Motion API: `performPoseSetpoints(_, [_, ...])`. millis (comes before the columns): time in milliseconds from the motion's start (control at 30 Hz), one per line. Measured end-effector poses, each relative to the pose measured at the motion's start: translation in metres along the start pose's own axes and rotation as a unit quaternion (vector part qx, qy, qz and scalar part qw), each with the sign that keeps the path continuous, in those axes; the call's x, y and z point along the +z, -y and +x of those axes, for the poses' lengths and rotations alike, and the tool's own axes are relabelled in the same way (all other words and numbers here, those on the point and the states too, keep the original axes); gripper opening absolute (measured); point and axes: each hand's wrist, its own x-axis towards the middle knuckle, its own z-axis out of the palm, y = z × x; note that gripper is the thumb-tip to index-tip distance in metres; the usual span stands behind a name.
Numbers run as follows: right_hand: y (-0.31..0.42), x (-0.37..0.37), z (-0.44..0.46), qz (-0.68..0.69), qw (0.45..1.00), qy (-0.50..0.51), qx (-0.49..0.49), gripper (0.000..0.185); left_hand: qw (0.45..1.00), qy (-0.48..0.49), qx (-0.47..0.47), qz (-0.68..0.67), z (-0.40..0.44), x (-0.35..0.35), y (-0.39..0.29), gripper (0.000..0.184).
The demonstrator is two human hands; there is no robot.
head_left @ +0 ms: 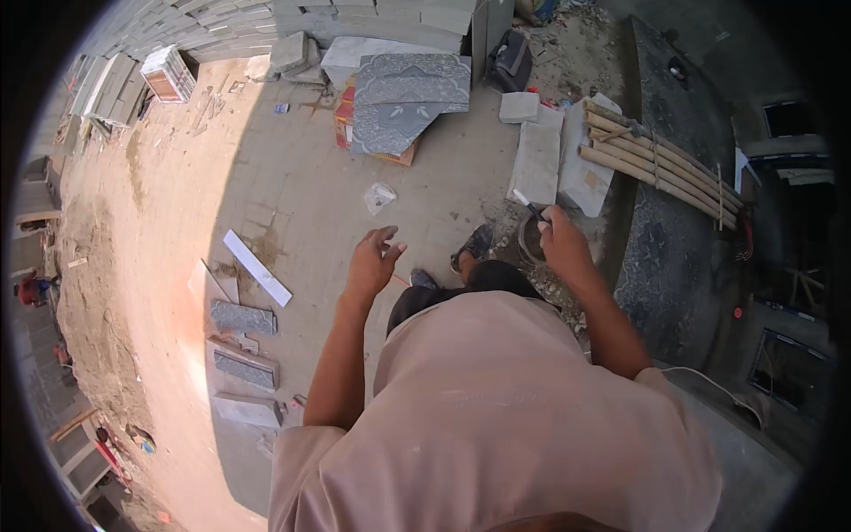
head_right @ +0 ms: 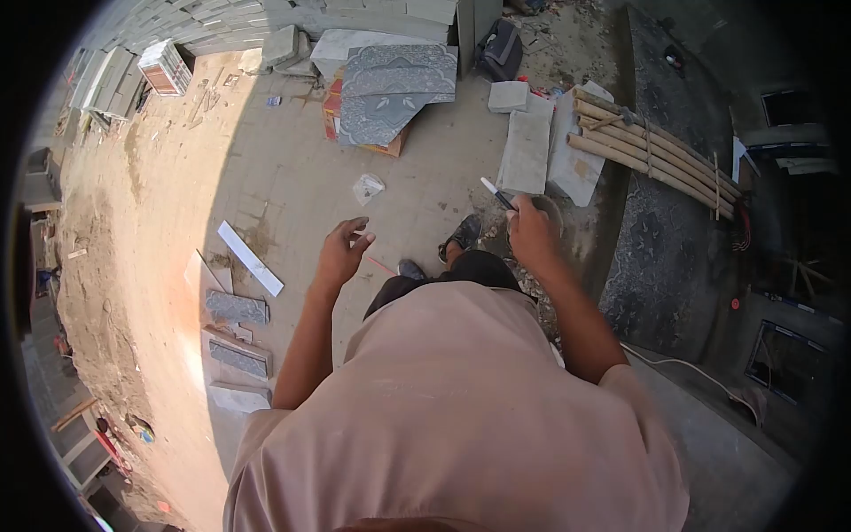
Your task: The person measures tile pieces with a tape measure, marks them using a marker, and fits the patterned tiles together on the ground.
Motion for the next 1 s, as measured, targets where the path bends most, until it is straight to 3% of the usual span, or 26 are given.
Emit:
performPoseSetpoints(67, [-0.055,0.022,0.007,-0.011,0.999,-0.039,-0.005,0.01,0.995,0.012,-0.085,0.053,-0.012,-0.001,0.054,0.041])
performPoseSetpoints(100, [-0.092,0.036,0.013,0.012,0.998,0.003,0.057,0.013,0.988,0.035,-0.131,0.074,-0.02,0.0,0.085,0.043])
performPoseSetpoints(167, [-0.144,0.05,0.01,-0.066,0.996,0.036,0.045,0.023,0.972,0.054,-0.205,0.098,-0.043,0.0,0.139,0.045])
performPoseSetpoints(200, [-0.199,0.071,0.011,-0.05,0.999,0.017,-0.015,0.024,0.967,0.056,-0.226,0.107,-0.059,0.001,0.156,0.046])
performPoseSetpoints(233, [-0.222,0.075,0.011,-0.083,0.995,0.053,-0.035,0.023,0.962,0.032,-0.255,0.093,-0.078,-0.001,0.168,0.046])
performPoseSetpoints(333, [-0.202,0.075,-0.005,-0.057,0.988,0.128,0.059,0.022,0.94,-0.016,-0.334,0.06,-0.114,0.007,0.207,0.048])
performPoseSetpoints(367, [-0.187,0.074,-0.008,-0.07,0.98,0.154,0.103,0.021,0.924,-0.091,-0.37,-0.011,-0.128,0.022,0.235,0.053])
performPoseSetpoints(400, [-0.224,0.097,0.006,-0.11,0.977,0.17,0.065,0.019,0.898,-0.166,-0.399,-0.08,-0.139,0.03,0.249,0.058])
performPoseSetpoints(467, [-0.307,0.144,0.036,-0.188,0.963,0.192,-0.013,0.017,0.876,-0.198,-0.433,-0.083,-0.157,0.033,0.249,0.066])
performPoseSetpoints(567, [-0.171,0.115,0.042,-0.067,0.981,0.171,-0.061,0.013,0.832,-0.23,-0.491,-0.118,-0.178,0.044,0.262,0.081])
performPoseSetpoints(633, [-0.079,0.095,0.042,-0.029,0.981,0.189,-0.018,0.014,0.806,-0.239,-0.518,-0.155,-0.188,0.056,0.278,0.089])
performPoseSetpoints(700, [-0.058,0.096,0.058,0.01,0.979,0.202,0.028,0.014,0.758,-0.305,-0.539,-0.207,-0.192,0.069,0.297,0.097])
performPoseSetpoints(800, [-0.051,0.104,0.099,-0.018,0.963,0.259,-0.073,0.022,0.734,-0.337,-0.553,-0.203,-0.201,0.057,0.291,0.097])
performPoseSetpoints(867, [-0.01,0.101,0.11,-0.074,0.955,0.19,-0.216,0.025,0.722,-0.36,-0.559,-0.193,-0.205,0.058,0.295,0.097])
performPoseSetpoints(900, [0.008,0.104,0.113,-0.077,0.953,0.191,-0.222,0.025,0.714,-0.38,-0.561,-0.178,-0.207,0.057,0.297,0.097])
performPoseSetpoints(967, [0.044,0.109,0.11,-0.029,0.926,0.139,-0.349,0.033,0.704,-0.389,-0.565,-0.186,-0.21,0.06,0.309,0.097])
performPoseSetpoints(1000, [0.062,0.108,0.105,-0.031,0.925,0.141,-0.352,0.033,0.698,-0.394,-0.567,-0.19,-0.212,0.065,0.313,0.097])
